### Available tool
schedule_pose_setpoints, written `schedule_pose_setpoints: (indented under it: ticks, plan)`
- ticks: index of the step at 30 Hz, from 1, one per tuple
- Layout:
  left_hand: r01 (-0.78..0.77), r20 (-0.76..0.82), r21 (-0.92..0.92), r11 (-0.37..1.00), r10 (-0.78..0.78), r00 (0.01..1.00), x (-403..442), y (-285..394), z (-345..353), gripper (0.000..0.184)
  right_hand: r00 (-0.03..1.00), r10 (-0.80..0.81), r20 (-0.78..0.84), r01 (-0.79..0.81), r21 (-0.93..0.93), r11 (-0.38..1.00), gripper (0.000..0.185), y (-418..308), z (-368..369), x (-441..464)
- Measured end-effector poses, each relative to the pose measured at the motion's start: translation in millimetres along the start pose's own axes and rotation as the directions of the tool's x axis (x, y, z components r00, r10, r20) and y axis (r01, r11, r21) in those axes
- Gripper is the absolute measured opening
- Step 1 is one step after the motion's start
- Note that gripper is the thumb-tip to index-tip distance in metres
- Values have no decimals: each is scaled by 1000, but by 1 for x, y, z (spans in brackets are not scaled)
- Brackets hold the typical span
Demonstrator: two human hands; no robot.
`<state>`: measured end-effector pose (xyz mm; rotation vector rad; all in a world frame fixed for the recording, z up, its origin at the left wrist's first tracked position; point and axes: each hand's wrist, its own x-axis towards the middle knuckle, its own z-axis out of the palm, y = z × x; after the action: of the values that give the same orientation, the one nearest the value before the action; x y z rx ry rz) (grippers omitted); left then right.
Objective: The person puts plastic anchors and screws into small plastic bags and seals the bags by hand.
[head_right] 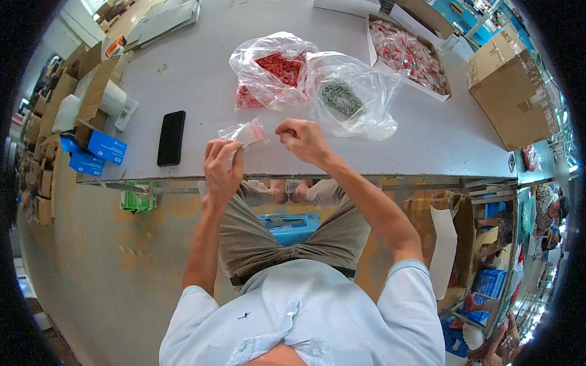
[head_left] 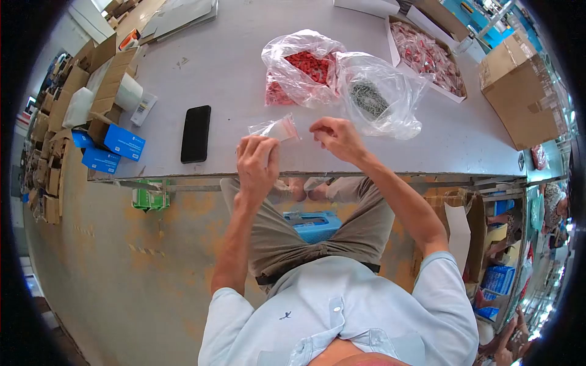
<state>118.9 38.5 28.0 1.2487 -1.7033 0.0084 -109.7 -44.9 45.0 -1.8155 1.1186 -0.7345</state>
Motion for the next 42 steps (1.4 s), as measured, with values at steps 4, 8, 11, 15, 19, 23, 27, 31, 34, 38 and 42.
schedule_pose_setpoints:
  ticks: [4,8,11,15,19,23,27,31,34,38,42]
  plan:
    - [75,79,53,996,-79,994,2,-16,3,14,997,-75,-19,69,-232,970,18,-4,22,32]
    - [98,103,65,993,-105,989,-1,-21,10,14,998,-4,56,10,-104,995,18,3,36,46]
    - [96,93,65,993,-102,990,-1,-24,13,13,999,-17,38,19,-34,999,17,9,41,50]
    - [106,104,66,992,-113,988,-1,-24,14,13,992,119,37,-117,-34,992,19,5,43,56]
    - [101,99,100,990,-111,989,-1,-21,15,13,991,129,36,-126,-82,989,25,3,44,60]
    - [95,95,112,989,-106,990,-1,-20,15,13,999,7,41,4,-258,966,28,0,45,61]
    - [74,80,122,990,-84,993,0,-17,15,13,996,89,30,-90,15,996,19,12,44,56]
    - [79,61,145,986,-88,994,0,-16,15,15,984,160,76,-171,155,973,15,21,37,53]
    - [103,72,163,981,-116,991,0,-15,15,14,990,141,-12,-127,366,922,15,17,36,46]
    - [131,59,190,973,-144,988,0,-16,17,13,989,145,0,-133,392,910,15,22,34,43]
    - [133,57,192,972,-146,988,1,-15,17,13,985,171,3,-149,506,850,14,21,29,40]
